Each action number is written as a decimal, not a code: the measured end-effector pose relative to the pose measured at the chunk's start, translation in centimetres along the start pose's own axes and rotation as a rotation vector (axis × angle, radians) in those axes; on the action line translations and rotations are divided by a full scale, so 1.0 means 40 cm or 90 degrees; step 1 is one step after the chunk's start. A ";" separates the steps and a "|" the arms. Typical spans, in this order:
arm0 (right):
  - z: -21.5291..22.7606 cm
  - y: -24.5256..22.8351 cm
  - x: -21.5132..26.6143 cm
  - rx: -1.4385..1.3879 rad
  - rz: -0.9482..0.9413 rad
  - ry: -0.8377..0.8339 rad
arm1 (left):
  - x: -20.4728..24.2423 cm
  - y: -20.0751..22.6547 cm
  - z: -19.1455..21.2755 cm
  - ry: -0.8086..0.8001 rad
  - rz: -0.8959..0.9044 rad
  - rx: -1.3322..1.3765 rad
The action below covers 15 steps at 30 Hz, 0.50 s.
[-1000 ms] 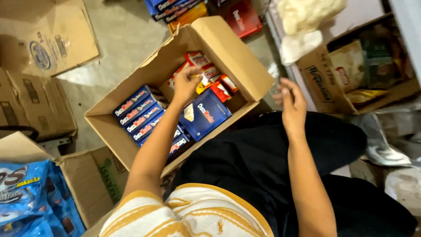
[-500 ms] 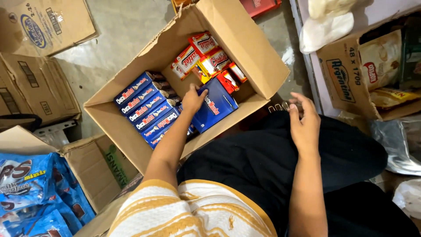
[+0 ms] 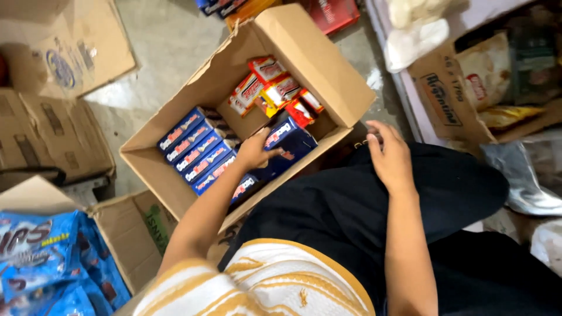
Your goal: Organizing and stocking boxes of chocolate wafers on grocery store shelves.
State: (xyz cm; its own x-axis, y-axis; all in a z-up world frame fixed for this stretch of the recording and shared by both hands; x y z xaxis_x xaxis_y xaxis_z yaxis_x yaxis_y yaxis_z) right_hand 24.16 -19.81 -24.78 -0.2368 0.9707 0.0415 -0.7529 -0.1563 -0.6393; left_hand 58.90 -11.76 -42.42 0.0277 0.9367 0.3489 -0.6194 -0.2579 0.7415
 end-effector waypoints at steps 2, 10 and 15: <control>0.006 0.004 0.009 0.004 0.015 0.027 | 0.044 0.157 0.063 0.008 -0.059 -0.040; -0.001 -0.046 0.095 -0.357 0.016 -0.046 | 0.037 0.447 0.245 0.166 -0.209 0.620; 0.095 -0.145 0.280 -0.416 0.029 0.101 | 0.030 0.620 0.141 0.026 -0.197 0.800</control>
State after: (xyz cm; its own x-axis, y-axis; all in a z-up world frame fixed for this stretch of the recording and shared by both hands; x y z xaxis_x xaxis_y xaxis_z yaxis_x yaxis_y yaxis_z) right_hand 23.54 -8.72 -17.67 -0.1285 0.9886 -0.0786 -0.2067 -0.1042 -0.9728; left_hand 47.99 -18.36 -20.39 -0.0007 0.9978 0.0656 0.5659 -0.0537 0.8228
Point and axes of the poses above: each hand's wrist, its own x-axis away from the middle knuckle, its own z-axis out of the back of the hand, y = z × x, the point moved 6 cm from there along -x, towards the middle knuckle, and after that the axes turned 14 degrees about x, right-handed, at the moved point
